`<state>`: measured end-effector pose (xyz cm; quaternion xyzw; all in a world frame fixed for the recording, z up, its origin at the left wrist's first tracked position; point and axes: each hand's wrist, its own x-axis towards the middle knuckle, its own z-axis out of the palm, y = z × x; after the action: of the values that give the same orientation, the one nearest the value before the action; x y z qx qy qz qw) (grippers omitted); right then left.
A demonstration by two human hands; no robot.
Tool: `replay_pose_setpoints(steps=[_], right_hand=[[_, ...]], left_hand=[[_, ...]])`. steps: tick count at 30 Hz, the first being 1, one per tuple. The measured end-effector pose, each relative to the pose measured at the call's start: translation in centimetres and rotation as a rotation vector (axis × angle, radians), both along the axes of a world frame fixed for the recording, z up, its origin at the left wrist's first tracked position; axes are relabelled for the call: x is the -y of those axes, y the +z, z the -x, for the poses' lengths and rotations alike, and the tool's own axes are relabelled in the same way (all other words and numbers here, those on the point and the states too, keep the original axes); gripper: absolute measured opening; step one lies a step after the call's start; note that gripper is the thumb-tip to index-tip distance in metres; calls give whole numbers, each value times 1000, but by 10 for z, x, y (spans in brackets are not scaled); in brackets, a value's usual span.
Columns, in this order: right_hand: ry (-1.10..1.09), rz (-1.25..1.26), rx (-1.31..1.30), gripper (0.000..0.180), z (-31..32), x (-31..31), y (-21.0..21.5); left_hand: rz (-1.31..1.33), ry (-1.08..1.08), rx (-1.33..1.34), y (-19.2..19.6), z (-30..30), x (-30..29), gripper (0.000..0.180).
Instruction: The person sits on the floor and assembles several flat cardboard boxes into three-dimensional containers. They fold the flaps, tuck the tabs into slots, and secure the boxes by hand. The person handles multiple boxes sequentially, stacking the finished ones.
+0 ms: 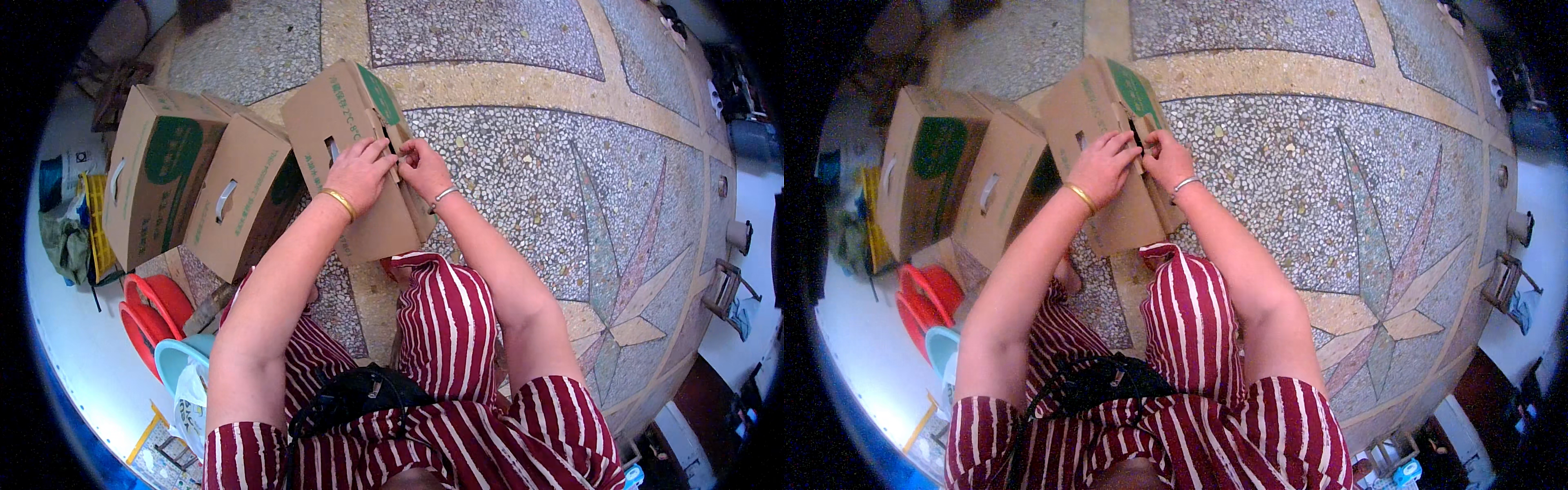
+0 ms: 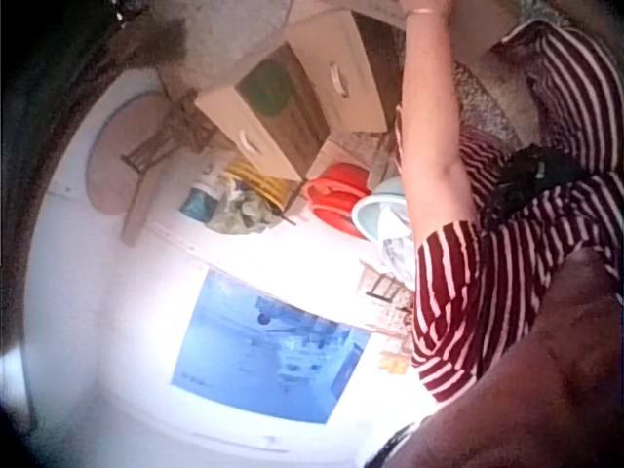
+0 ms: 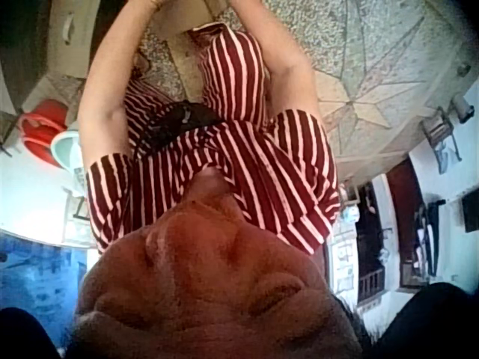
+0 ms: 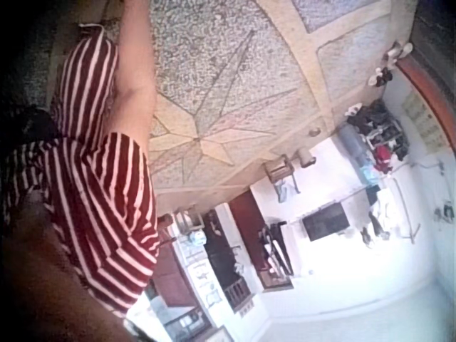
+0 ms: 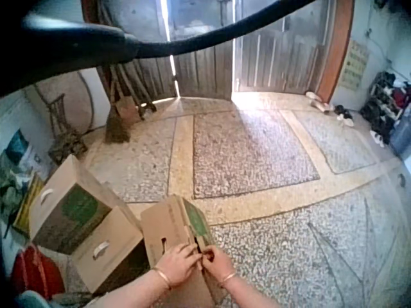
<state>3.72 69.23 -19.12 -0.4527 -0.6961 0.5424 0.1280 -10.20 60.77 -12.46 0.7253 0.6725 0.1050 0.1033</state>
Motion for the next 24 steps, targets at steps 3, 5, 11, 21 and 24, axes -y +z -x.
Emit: replay_pose_setpoints(steps=[3, 5, 11, 21, 24], right_hand=[[-5, -57, -16, 29, 4, 2, 8], [-39, -22, -35, 27, 5, 4, 9], [-129, 38, -103, 23, 5, 2, -4], [23, 86, -174, 14, -2, 2, -9], [51, -67, -50, 15, -3, 10, 6]], left_hand=[[36, 7, -38, 3, 0, -1, 31], [40, 6, -52, 4, 1, -3, 28], [83, -24, -64, 6, 4, -10, 24], [-30, 73, 130, -7, 7, 3, 21], [-94, 82, 101, -10, 6, 5, 21]])
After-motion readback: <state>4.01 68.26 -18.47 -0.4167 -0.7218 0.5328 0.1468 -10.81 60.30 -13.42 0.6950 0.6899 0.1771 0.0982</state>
